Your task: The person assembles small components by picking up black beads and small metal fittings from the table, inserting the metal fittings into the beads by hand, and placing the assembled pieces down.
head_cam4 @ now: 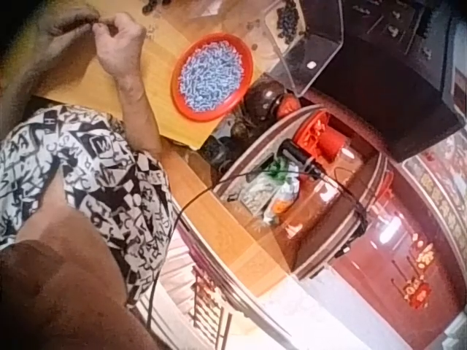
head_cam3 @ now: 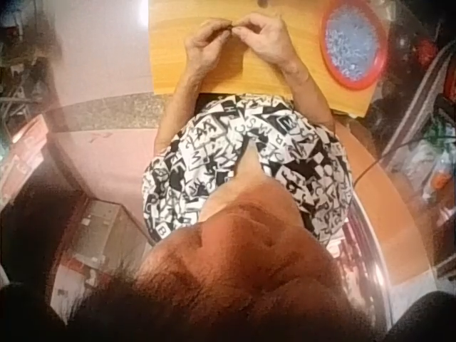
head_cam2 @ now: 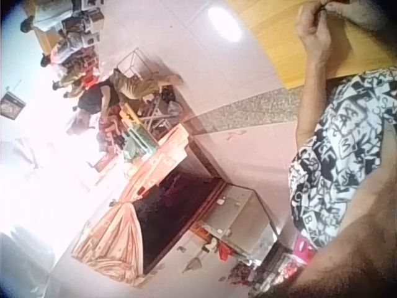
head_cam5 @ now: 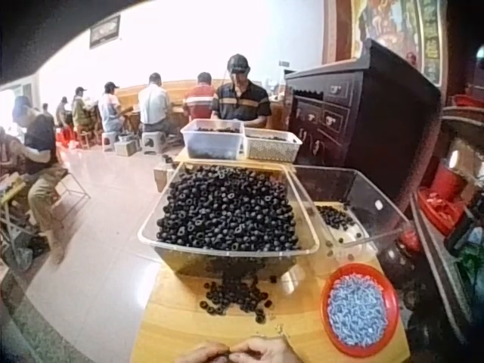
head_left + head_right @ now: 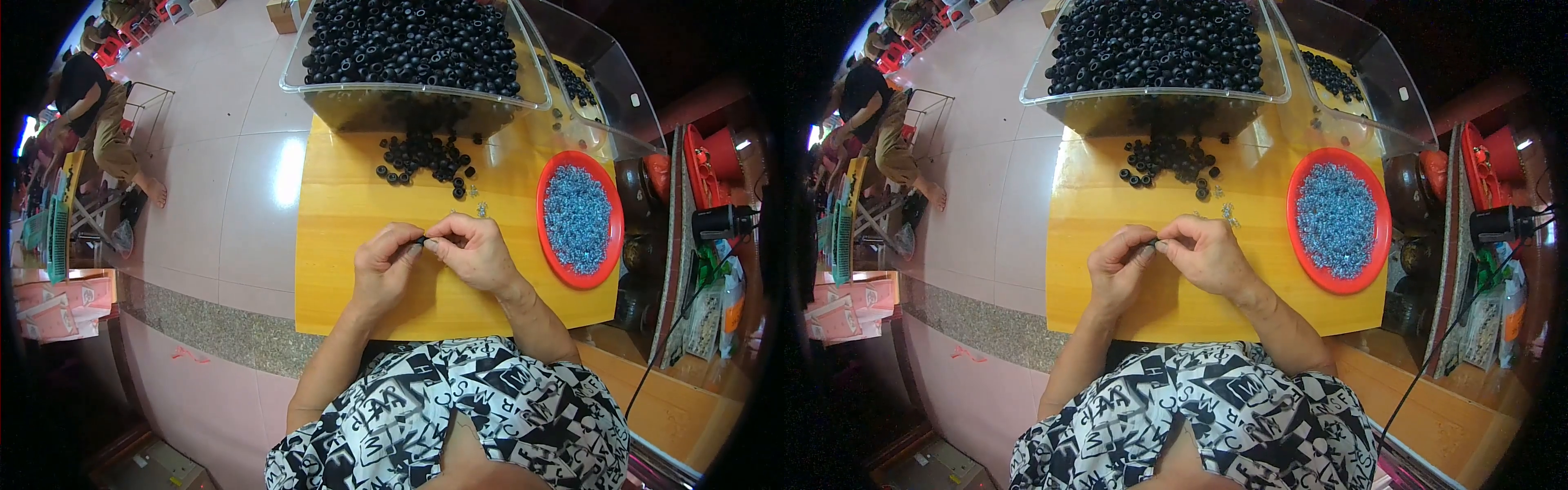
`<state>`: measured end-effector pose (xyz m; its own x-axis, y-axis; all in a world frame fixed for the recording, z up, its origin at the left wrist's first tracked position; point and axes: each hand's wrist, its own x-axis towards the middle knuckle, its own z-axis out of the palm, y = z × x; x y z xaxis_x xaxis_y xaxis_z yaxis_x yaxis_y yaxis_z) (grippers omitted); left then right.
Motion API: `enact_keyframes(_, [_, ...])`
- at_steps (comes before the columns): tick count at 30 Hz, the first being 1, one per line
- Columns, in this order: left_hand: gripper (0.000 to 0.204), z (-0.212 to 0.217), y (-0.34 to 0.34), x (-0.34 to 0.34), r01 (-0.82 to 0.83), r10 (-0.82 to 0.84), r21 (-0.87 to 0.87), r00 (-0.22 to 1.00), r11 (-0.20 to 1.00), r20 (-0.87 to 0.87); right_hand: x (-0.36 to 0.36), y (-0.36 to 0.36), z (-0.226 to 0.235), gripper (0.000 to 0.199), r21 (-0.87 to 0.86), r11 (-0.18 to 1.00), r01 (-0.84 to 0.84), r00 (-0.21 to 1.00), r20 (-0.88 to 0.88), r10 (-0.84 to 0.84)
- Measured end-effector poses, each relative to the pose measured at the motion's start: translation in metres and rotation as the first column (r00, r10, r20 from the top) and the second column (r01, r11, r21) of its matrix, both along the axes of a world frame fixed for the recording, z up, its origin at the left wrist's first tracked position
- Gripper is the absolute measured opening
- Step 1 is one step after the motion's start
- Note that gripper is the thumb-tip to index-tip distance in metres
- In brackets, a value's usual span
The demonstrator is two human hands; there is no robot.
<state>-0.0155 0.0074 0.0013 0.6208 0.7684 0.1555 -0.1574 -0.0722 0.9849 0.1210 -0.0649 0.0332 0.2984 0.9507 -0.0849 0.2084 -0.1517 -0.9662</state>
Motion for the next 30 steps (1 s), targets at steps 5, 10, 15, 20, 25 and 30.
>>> enact_keyframes(5, [0.015,0.000,0.001,0.000,0.023,-0.008,0.211,0.997,0.977,-0.075,0.005,0.002,-0.006,0.007,-0.086,0.995,-0.045,0.990,-0.136,0.033])
enact_keyframes(10, [0.016,0.004,0.001,0.001,0.013,-0.005,0.140,0.998,0.990,-0.057,0.014,0.003,-0.011,0.014,-0.052,0.992,-0.118,0.866,-0.494,0.077])
enact_keyframes(15, [0.017,0.001,0.001,-0.002,0.056,-0.052,0.153,0.998,0.987,-0.028,0.015,0.003,-0.016,0.019,-0.026,0.982,-0.187,0.758,-0.640,0.127])
enact_keyframes(20, [0.018,0.002,0.003,-0.002,0.072,-0.057,0.238,0.996,0.968,-0.072,0.013,0.004,-0.020,0.018,-0.048,0.981,-0.186,0.742,-0.661,0.108])
enact_keyframes(25, [0.017,0.002,0.003,-0.001,0.071,-0.070,0.264,0.997,0.962,-0.013,0.012,0.004,-0.018,0.018,-0.051,0.978,-0.203,0.734,-0.669,0.117])
enact_keyframes(30, [0.017,0.003,0.003,-0.001,0.066,-0.067,0.285,0.998,0.956,-0.006,0.010,0.004,-0.019,0.017,-0.050,0.977,-0.205,0.725,-0.679,0.117])
